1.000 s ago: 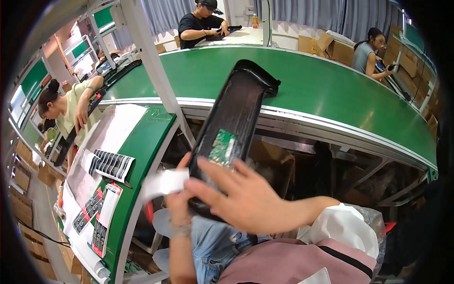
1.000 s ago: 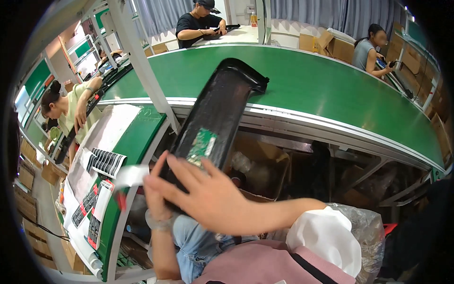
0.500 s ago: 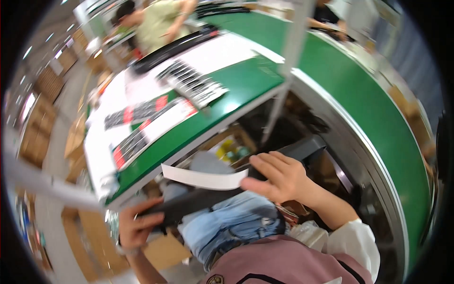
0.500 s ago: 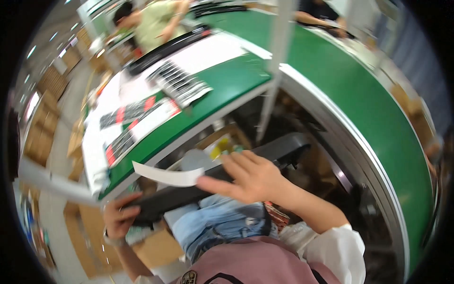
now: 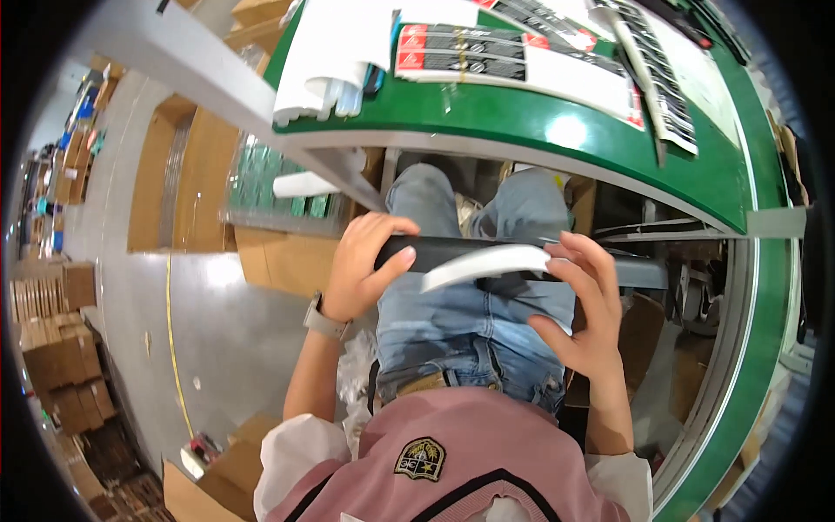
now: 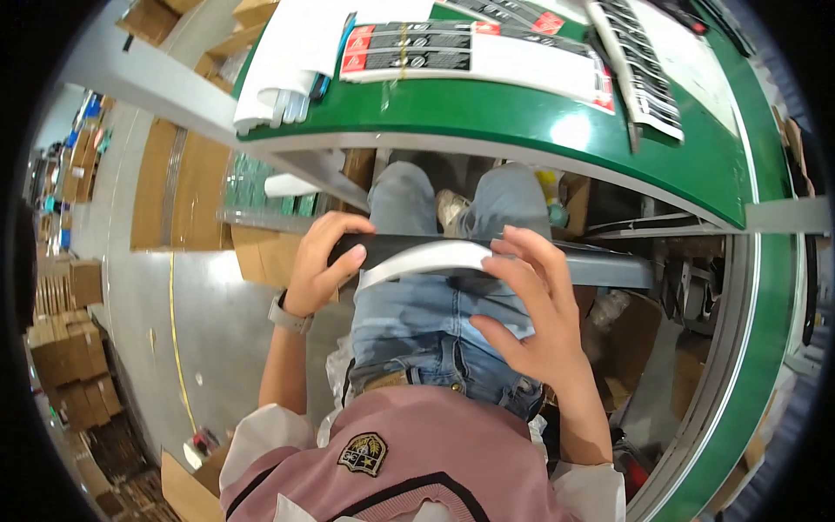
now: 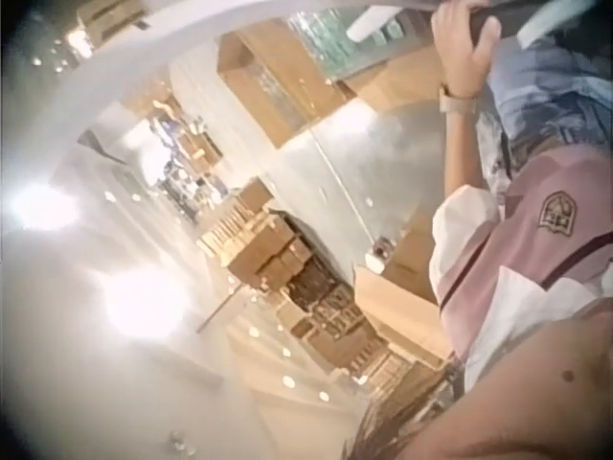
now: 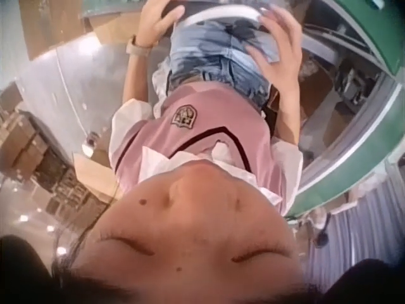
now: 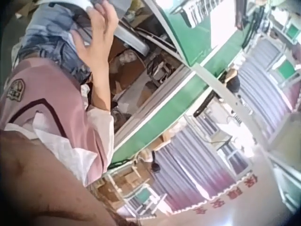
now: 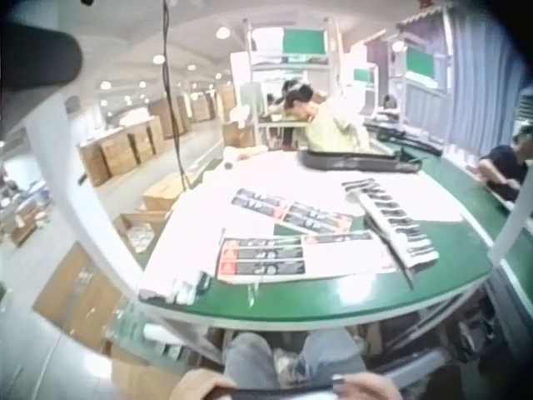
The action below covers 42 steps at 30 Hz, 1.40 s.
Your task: The recorder is applying labels or stickers to plastic components on an assembly line.
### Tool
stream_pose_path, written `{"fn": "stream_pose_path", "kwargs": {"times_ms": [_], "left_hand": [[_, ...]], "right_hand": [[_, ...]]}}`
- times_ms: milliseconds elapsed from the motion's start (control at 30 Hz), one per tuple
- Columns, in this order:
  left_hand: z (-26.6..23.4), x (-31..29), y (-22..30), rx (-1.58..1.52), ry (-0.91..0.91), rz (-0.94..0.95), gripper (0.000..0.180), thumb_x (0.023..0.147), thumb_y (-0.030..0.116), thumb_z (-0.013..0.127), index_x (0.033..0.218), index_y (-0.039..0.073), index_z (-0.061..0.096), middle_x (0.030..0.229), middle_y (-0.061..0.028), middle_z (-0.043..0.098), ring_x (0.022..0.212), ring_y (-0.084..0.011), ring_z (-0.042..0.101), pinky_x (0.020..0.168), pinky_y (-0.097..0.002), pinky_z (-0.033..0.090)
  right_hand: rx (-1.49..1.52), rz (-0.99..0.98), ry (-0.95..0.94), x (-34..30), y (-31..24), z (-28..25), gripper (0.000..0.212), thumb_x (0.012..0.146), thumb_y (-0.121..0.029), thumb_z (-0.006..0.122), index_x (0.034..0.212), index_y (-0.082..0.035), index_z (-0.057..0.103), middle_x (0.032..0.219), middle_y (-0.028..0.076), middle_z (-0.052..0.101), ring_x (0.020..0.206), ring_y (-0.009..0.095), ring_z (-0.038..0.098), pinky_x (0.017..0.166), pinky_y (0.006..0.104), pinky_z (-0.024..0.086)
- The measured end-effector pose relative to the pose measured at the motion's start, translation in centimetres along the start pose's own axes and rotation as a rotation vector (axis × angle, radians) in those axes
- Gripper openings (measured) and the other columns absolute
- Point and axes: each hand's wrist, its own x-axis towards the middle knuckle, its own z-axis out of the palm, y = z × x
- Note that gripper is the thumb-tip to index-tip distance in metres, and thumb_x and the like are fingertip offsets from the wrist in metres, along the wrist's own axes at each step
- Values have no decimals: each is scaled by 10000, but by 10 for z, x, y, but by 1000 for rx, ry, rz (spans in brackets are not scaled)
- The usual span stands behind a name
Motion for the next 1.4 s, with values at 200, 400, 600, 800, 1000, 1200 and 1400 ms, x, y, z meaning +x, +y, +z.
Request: {"fn": "stream_pose_path", "kwargs": {"times_ms": [200,400,600,800,1000,1200,1400], "left_hand": [[3,-7,-12,-619,92,-122,184,884,129,538,989,1,618,1068,-146,652,1015,-286,581,936,-369,418],[-4,-8,-20,-483,14,47,147,834,159,637,787,20,640,996,-128,668,969,-246,578,883,-360,436],[1,-10,-13,-539,75,-7,139,707,13,748,692,27,611,859,-84,679,909,-240,603,813,-353,465],[1,-13,-11,-508,49,-6,199,724,5,718,607,27,558,889,-99,671,906,-230,600,788,-343,466],[0,-19,-8,-457,24,-149,222,740,13,687,600,19,515,997,-109,629,848,-185,568,737,-286,438],[4,-20,-8,-414,31,-117,248,714,6,700,574,25,497,978,-113,622,818,-168,557,714,-275,432],[5,-19,-9,-369,38,-94,251,691,-2,695,557,23,485,970,-113,616,775,-156,551,676,-263,431]], "right_hand": [[242,399,84,9,-10,13,67,810,42,673,865,40,634,782,65,622,705,111,631,588,219,496],[421,671,35,17,-8,26,27,855,29,659,845,27,634,792,42,639,636,80,616,580,200,494],[419,692,-48,16,1,29,49,839,25,687,826,14,642,737,12,635,628,52,602,553,185,481],[379,849,-91,24,1,31,84,815,2,723,771,13,653,661,-6,626,572,28,571,499,176,437],[211,758,-152,26,4,38,95,793,-5,732,750,22,651,644,25,645,543,37,570,480,188,423],[184,682,-173,22,4,41,105,789,48,717,740,31,625,631,10,614,526,18,543,442,164,407],[106,599,-144,20,4,44,113,753,66,719,719,28,618,619,8,609,529,13,538,458,163,379]]}}
